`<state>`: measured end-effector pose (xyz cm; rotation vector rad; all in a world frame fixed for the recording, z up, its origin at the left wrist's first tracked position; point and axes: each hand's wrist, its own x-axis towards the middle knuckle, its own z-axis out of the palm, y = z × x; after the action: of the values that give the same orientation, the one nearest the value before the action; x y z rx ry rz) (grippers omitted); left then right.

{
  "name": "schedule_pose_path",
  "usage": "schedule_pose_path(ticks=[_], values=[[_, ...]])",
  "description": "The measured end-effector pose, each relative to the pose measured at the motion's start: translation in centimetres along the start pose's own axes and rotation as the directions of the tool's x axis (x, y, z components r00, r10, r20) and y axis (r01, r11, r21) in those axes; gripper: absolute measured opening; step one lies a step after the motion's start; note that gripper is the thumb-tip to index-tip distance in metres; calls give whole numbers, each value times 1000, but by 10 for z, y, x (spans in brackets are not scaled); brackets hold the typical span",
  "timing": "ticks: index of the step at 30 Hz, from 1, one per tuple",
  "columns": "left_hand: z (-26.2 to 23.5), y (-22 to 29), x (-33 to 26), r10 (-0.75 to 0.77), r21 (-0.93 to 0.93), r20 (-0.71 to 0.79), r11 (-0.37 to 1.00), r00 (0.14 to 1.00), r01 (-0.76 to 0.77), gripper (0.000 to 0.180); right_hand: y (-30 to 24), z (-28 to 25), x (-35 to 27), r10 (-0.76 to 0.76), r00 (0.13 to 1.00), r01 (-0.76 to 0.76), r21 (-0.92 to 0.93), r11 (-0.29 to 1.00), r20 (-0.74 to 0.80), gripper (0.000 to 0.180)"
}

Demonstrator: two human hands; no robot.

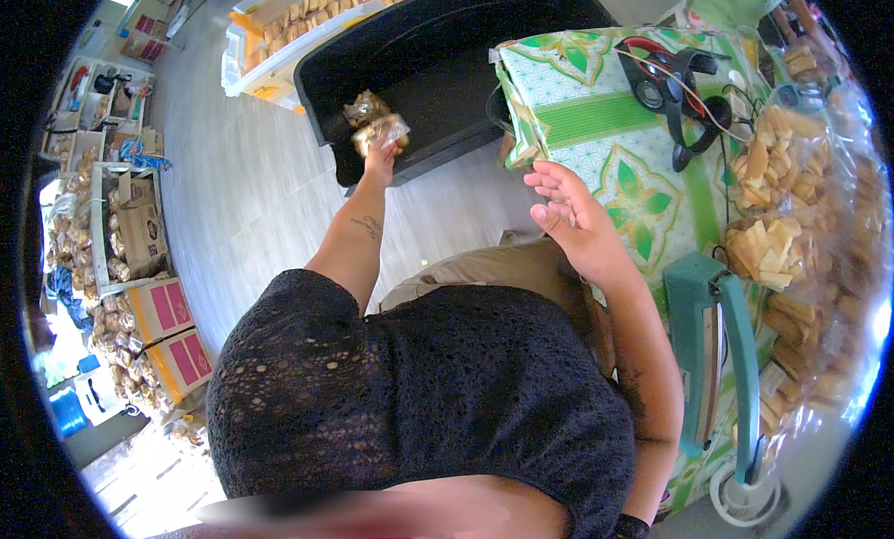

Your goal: The person places biscuits into clear plastic bags, folds the bag edges, and seals them using a handheld impulse sealer. The sealed packages are then set aside on the table.

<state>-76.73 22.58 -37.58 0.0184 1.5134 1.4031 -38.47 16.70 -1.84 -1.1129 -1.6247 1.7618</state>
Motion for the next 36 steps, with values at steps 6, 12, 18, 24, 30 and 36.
schedule_pose_path(ticks=[6,12,18,24,30,36], values=[[-4,22,8,-328,265,-102,901,939,344,30,16,-5,-6,46,996,-40,92,995,-70,46],[12,37,-3,-295,680,-285,608,912,409,21,24,-10,-20,73,993,-62,117,991,-92,47],[120,77,-125,-448,856,109,-412,888,-313,27,10,-21,-42,117,985,-101,123,987,-129,44],[234,93,-371,-537,-91,833,98,-130,-991,28,-27,-25,-110,-22,976,-30,-230,973,-217,29],[311,57,-550,-412,-526,769,27,-489,-850,20,-56,-46,-247,-289,647,-115,-465,878,-706,15],[341,-17,-682,-389,-743,590,81,-707,-665,16,-41,-46,-364,-264,156,6,-267,964,-952,18]])
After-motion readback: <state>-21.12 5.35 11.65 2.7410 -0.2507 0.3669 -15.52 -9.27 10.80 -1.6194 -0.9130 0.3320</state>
